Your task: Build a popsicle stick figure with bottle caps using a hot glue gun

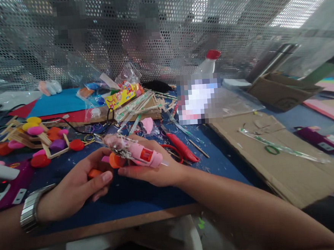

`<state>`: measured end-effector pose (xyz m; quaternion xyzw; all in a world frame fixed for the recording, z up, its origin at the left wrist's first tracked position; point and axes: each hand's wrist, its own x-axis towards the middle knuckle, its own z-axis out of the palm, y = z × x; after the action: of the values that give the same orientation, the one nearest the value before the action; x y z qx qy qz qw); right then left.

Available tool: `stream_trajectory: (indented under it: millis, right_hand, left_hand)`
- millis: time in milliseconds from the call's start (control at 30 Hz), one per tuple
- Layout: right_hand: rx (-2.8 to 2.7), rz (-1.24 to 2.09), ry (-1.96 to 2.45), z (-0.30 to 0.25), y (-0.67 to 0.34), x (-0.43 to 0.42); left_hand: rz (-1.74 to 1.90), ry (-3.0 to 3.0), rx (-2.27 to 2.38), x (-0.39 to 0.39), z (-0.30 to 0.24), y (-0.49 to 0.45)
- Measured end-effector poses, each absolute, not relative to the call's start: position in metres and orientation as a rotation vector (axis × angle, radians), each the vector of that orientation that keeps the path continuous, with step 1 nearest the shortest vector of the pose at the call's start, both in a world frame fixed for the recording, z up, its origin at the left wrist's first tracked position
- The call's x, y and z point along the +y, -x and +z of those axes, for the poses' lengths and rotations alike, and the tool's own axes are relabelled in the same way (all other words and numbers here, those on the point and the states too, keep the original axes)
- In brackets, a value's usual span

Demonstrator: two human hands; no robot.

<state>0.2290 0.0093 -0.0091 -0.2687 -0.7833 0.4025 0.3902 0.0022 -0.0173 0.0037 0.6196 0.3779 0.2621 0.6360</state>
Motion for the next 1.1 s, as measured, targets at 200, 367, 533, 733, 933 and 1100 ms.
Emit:
stream_trajectory:
  millis: [200, 367, 533, 733, 933, 1100]
  right_hand:
    - [-2.109, 0.951, 0.590, -0.0073, -0.2312, 0.0103]
    - [-2.097, 1.003, 0.601, -0.0046, -0.2302, 0.0081]
    - [-2.056, 1.081, 0.576, -0.0043, -0.2298, 0.0068]
    - [-2.030, 1.077, 0.528, -0.0055, -0.2296, 0.0072]
    - [-2.019, 1.116, 0.539, -0.0071, -0.2301, 0.0071]
    - [-2.073, 1.110, 0.546, -0.0069, -0.2307, 0.0063]
  left_hand:
    - [0.615, -1.444, 0.879, -0.0136, 0.0017, -0.0024]
    - [0.653, -1.534, 0.852, -0.0133, -0.0001, -0.0005]
    - [0.703, -1.530, 0.839, -0.0140, 0.0024, -0.0015]
    - [0.693, -1.513, 0.834, -0.0136, 0.0019, -0.0033]
    - [0.723, -1.505, 0.869, -0.0155, 0.0007, -0.0023]
    - [0.672, -1.596, 0.973, -0.0149, 0.0017, -0.0017]
